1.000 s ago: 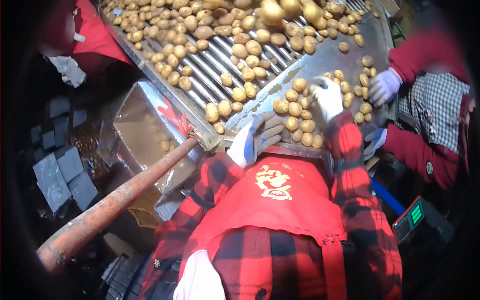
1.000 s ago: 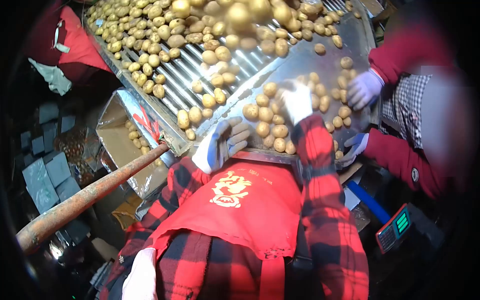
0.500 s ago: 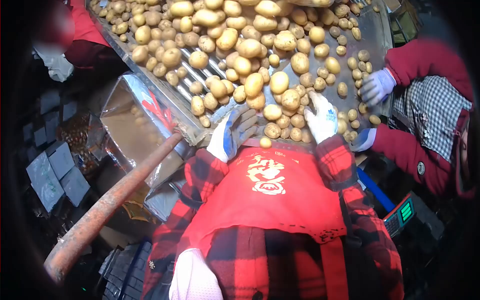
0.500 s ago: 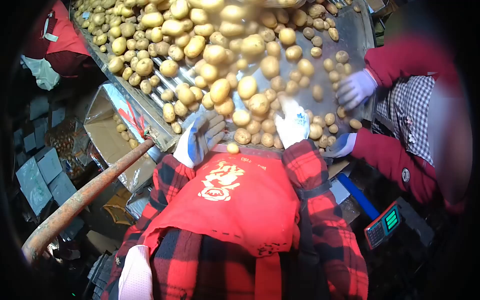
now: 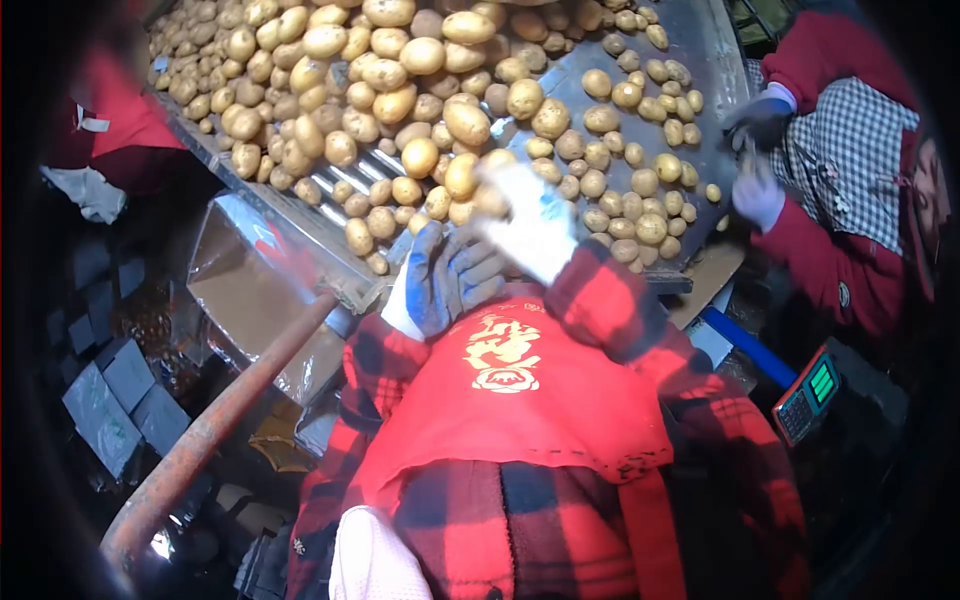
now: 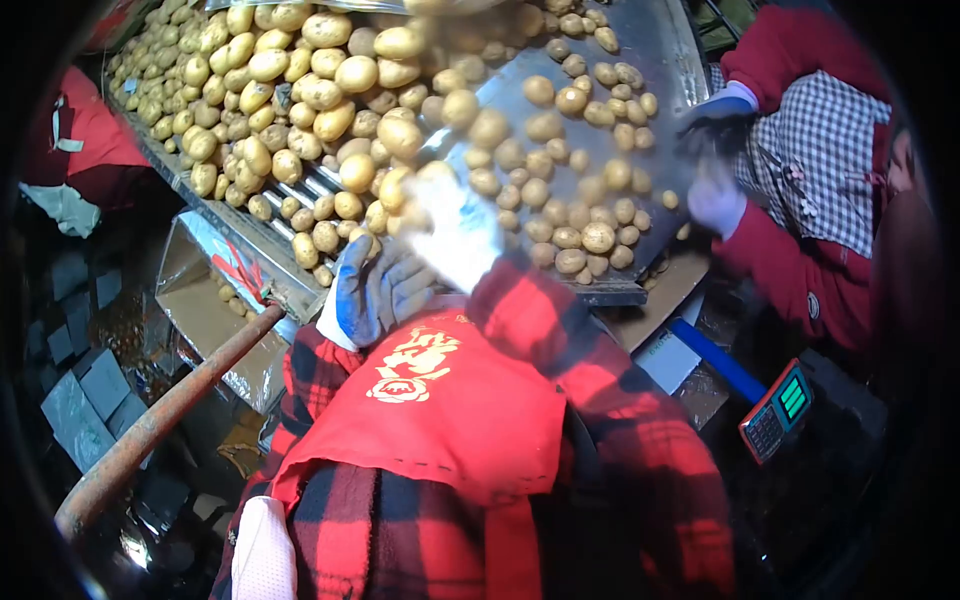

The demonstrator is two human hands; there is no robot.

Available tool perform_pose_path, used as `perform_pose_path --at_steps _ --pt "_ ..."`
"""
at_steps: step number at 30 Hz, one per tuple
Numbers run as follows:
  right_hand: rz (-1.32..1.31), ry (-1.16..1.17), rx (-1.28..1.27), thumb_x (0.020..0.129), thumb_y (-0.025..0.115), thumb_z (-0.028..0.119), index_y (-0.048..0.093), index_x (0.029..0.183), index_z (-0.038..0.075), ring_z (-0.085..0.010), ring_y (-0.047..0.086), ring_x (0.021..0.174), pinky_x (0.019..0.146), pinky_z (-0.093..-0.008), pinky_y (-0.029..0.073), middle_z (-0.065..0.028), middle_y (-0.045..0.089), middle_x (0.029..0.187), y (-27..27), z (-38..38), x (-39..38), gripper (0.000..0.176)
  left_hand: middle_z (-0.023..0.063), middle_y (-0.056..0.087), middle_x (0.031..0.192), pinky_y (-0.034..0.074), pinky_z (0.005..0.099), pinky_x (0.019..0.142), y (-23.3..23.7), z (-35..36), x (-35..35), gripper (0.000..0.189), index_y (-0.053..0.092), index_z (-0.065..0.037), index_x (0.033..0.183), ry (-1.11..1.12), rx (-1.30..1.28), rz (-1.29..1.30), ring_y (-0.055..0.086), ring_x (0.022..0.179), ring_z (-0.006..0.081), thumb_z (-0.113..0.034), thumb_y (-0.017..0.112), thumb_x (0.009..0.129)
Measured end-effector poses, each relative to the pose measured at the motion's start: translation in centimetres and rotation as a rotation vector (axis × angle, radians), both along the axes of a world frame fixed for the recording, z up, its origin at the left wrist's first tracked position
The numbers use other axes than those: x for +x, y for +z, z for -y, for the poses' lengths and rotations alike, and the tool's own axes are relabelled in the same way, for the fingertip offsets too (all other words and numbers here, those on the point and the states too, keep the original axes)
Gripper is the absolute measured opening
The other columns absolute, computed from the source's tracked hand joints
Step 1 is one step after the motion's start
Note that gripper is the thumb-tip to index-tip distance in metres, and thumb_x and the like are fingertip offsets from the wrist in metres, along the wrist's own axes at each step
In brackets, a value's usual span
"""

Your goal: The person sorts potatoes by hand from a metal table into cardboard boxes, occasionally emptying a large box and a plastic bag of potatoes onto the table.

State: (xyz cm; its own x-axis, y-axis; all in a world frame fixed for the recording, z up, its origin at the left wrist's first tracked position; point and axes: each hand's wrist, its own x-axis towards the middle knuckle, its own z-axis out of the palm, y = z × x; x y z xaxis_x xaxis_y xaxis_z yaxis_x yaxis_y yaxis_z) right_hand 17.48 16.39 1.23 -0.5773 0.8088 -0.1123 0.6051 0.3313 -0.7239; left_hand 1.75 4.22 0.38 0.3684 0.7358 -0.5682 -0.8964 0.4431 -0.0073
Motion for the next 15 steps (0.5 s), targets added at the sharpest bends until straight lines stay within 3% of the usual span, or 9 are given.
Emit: perform_pose_path --at_steps 1,2,4,5,6,8,12,13,15 --pt "-0.188 0.153 -0.121 0.075 0.075 0.024 0.058 0.136 0.009 -0.0380 0.060 0.117 0.101 -0.0431 0.049 -0.0183 0.062 0.129 0.0 1.6 1.0 0.065 0.0130 0.058 0.139 0.051 0.0441 0.100 1.2 -0.6 0.9 0.055 0.047 -0.006 0.143 0.055 0.097 0.027 0.061 0.121 0.0269 -0.046 0.048 0.104" --pt "-0.043 0.347 -0.077 0.075 0.076 0.025 0.055 0.140 0.008 -0.0384 0.058 0.123 0.106 -0.0439 0.046 -0.0205 0.060 0.135 4.2 1.6 1.5 0.071 0.0105 0.059 0.138 0.053 0.0445 0.098 1.1 -0.3 2.0 0.051 0.049 -0.007 0.142 0.173 0.613 -0.661 0.060 0.123 0.0266 -0.040 0.051 0.104" --pt "0.108 0.151 0.079 0.076 0.075 0.025 0.054 0.142 0.008 -0.0396 0.053 0.128 0.110 -0.0458 0.042 -0.0219 0.055 0.141 2.5 0.4 5.6 0.071 0.0112 0.060 0.137 0.055 0.0415 0.094 1.8 -0.5 1.9 0.047 0.050 -0.006 0.141 0.168 -0.074 -0.073 0.061 0.121 0.0256 -0.033 0.054 0.102" --pt "0.216 -0.101 0.236 0.077 0.074 0.024 0.054 0.142 0.009 -0.0403 0.051 0.130 0.110 -0.0471 0.041 -0.0213 0.051 0.145 1.8 -0.8 8.2 0.070 0.0129 0.060 0.136 0.057 0.0399 0.090 0.9 0.0 1.4 0.045 0.050 -0.005 0.141 0.115 -0.179 0.064 0.062 0.120 0.0251 -0.027 0.055 0.102" --pt "0.323 -0.356 0.386 0.078 0.073 0.024 0.054 0.142 0.010 -0.0411 0.049 0.131 0.111 -0.0484 0.040 -0.0208 0.048 0.148 1.3 -2.3 10.9 0.068 0.0129 0.060 0.136 0.057 0.0399 0.090 0.1 0.3 1.4 0.045 0.050 -0.005 0.141 0.108 -0.181 0.067 0.062 0.120 0.0251 -0.027 0.055 0.102" --pt "0.777 -0.361 0.376 0.079 0.070 0.016 0.054 0.142 0.014 -0.0423 0.049 0.131 0.111 -0.0498 0.041 -0.0193 0.042 0.154 -1.5 -5.7 17.2 0.065 0.0140 0.060 0.135 0.057 0.0404 0.089 0.0 0.2 1.3 0.044 0.050 -0.005 0.141 -0.022 -0.144 -0.047 0.062 0.119 0.0259 -0.024 0.055 0.101" --pt "0.663 -0.417 -0.021 0.085 0.065 0.023 0.063 0.133 0.018 -0.0397 0.062 0.115 0.099 -0.0466 0.051 -0.0231 0.059 0.133 -6.9 -14.6 23.0 0.048 0.0144 0.059 0.135 0.054 0.0413 0.095 -0.7 -1.9 3.1 0.046 0.048 -0.001 0.142 -0.095 0.108 0.029 0.059 0.123 0.0279 -0.019 0.055 0.100" --pt "0.572 -0.402 0.073 0.085 0.064 0.022 0.064 0.133 0.018 -0.0395 0.064 0.110 0.095 -0.0461 0.053 -0.0237 0.066 0.120 -5.9 -14.8 22.3 0.048 0.0148 0.058 0.137 0.051 0.0402 0.100 -0.9 -2.3 3.5 0.050 0.045 -0.001 0.145 -0.128 0.207 0.009 0.057 0.127 0.0282 -0.018 0.056 0.099" --pt "0.452 -0.555 0.128 0.087 0.065 0.022 0.063 0.133 0.016 -0.0394 0.065 0.110 0.095 -0.0454 0.053 -0.0234 0.066 0.120 -2.2 -12.7 19.7 0.047 0.0173 0.050 0.146 0.050 0.0391 0.102 -0.7 -3.0 3.6 0.060 0.035 -0.005 0.154 -0.212 0.238 0.003 0.054 0.131 0.0290 -0.018 0.056 0.099"
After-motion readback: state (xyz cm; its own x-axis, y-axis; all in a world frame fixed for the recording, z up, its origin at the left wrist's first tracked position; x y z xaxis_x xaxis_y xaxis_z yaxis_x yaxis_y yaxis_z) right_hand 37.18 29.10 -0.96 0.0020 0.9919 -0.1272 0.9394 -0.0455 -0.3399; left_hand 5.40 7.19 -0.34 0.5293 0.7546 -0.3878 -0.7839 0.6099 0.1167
